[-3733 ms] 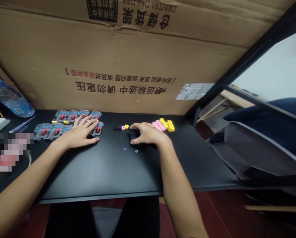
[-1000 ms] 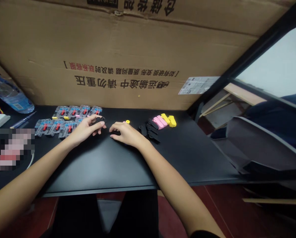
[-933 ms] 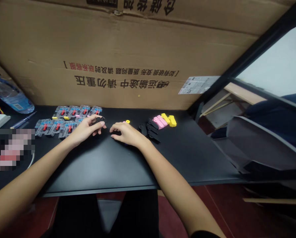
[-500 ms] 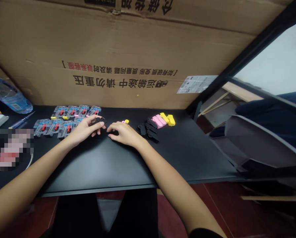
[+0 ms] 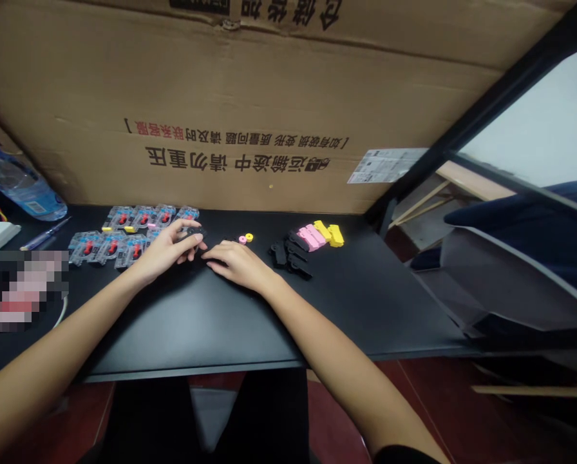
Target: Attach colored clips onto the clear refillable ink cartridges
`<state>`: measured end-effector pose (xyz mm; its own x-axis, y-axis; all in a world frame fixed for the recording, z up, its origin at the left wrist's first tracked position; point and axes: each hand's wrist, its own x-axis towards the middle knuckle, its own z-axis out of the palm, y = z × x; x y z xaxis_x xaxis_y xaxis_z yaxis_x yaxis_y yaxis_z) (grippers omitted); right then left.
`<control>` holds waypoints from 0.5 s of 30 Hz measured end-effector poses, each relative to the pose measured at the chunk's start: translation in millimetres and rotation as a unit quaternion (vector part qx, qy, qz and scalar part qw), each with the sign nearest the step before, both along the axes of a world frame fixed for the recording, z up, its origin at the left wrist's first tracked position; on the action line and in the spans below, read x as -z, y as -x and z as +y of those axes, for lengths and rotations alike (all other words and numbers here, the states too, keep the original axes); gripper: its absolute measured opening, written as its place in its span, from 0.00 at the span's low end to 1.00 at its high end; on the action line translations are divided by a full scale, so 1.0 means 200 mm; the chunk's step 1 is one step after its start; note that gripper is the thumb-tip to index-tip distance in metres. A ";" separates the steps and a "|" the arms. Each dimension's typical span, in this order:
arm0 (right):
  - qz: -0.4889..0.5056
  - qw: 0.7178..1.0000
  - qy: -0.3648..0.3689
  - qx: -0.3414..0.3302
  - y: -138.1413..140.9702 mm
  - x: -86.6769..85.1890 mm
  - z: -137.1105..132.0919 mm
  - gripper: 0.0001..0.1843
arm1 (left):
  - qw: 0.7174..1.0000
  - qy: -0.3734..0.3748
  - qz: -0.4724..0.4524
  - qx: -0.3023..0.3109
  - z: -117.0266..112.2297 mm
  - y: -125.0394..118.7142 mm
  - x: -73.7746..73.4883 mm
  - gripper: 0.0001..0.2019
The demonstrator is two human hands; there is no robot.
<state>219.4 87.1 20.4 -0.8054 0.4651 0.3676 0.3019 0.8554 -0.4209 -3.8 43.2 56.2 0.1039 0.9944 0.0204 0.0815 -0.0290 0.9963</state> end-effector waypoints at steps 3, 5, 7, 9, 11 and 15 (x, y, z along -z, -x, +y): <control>0.004 1.000 -0.015 0.002 0.01 0.02 0.01 0.16 | 1.000 0.009 -0.008 -0.016 -0.01 0.00 -0.01 0.26; 0.007 1.000 -0.021 0.004 0.02 0.03 0.01 0.17 | 1.000 0.009 -0.011 -0.020 0.00 0.00 -0.01 0.26; 0.019 1.000 -0.019 0.010 0.02 0.04 0.02 0.17 | 1.000 0.007 -0.010 -0.025 0.00 0.01 -0.01 0.25; 0.058 0.998 -0.015 0.032 0.02 0.02 0.02 0.16 | 0.999 0.000 0.005 -0.034 0.00 0.01 0.00 0.24; 0.129 0.988 -0.012 0.080 0.02 -0.01 0.01 0.14 | 0.999 -0.014 0.028 -0.034 0.01 0.02 0.00 0.22; 0.237 0.956 0.006 0.174 0.00 -0.07 -0.01 0.10 | 0.998 -0.045 0.032 -0.006 0.01 0.02 0.01 0.22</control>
